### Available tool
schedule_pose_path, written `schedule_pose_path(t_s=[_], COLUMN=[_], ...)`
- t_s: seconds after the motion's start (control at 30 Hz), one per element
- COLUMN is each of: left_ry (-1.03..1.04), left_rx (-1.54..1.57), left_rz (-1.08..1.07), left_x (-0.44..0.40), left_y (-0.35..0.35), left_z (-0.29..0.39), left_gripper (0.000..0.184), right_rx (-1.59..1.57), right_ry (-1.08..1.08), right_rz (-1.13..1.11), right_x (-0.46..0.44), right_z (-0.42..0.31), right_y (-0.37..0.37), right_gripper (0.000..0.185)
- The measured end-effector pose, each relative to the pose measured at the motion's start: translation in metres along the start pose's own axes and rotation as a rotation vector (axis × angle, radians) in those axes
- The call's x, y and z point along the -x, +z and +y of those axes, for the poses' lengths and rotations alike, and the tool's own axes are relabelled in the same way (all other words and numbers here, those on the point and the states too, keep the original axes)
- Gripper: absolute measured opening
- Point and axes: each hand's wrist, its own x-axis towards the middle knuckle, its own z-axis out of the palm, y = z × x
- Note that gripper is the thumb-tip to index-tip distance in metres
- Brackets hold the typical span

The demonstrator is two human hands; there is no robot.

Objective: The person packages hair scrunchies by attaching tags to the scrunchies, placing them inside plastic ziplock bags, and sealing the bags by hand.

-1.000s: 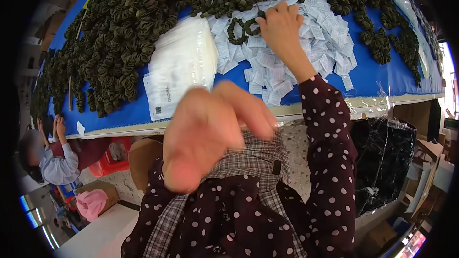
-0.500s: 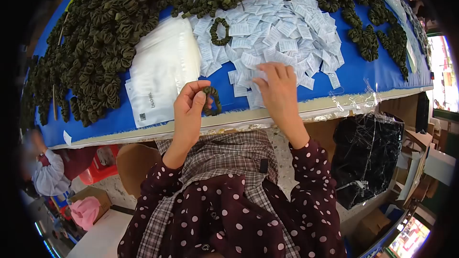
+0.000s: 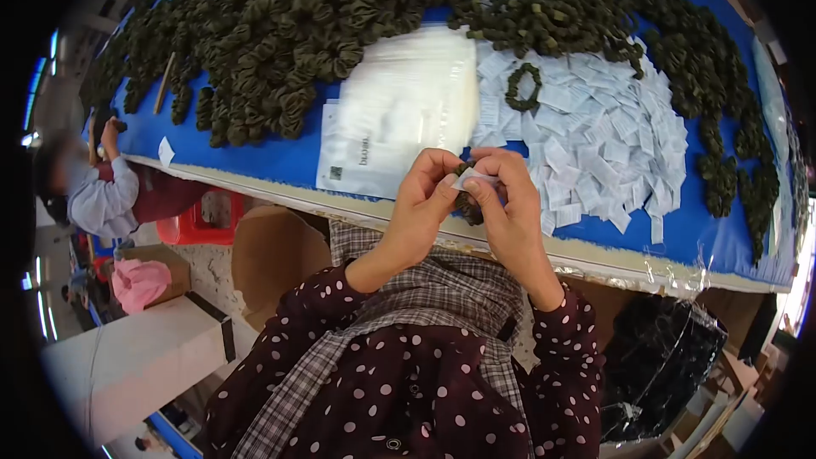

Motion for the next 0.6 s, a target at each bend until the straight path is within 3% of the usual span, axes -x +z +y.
schedule_pose_path(t_s=[0.13, 0.2, 0.23, 0.3, 0.37, 0.5, 0.6], left_ry=[0.165, 0.423, 0.597, 0.705, 0.4, 0.384, 0.479], left_rx=[-0.274, -0.8, -1.027, -1.592, -1.741, -1.552, -0.669], left_rz=[0.145, 0.299, 0.51, 0.958, 1.076, 0.947, 0.714], left_x=[0.009, 0.001, -0.009, -0.033, -0.051, -0.043, -0.006], left_y=[-0.019, -0.052, -0.075, -0.118, -0.17, -0.204, -0.157], left_z=[0.017, 0.037, 0.046, 0.066, 0.061, 0.076, 0.11], left_gripper=[0.021, 0.028, 0.038, 0.047, 0.054, 0.05, 0.047], right_rx=[-0.233, -0.257, -0.28, -0.325, -0.323, -0.308, -0.361], right_ry=[0.317, 0.284, 0.254, 0.196, 0.222, 0.315, 0.266], right_rz=[0.003, 0.025, 0.062, 0.138, 0.085, -0.048, -0.025], right_x=[-0.009, -0.016, -0.021, -0.026, -0.025, -0.023, -0.025], right_z=[0.001, -0.001, -0.003, -0.005, -0.004, -0.001, -0.014], right_y=[0.031, 0.044, 0.05, 0.059, 0.06, 0.056, 0.059], right_gripper=[0.016, 0.017, 0.019, 0.021, 0.023, 0.028, 0.027])
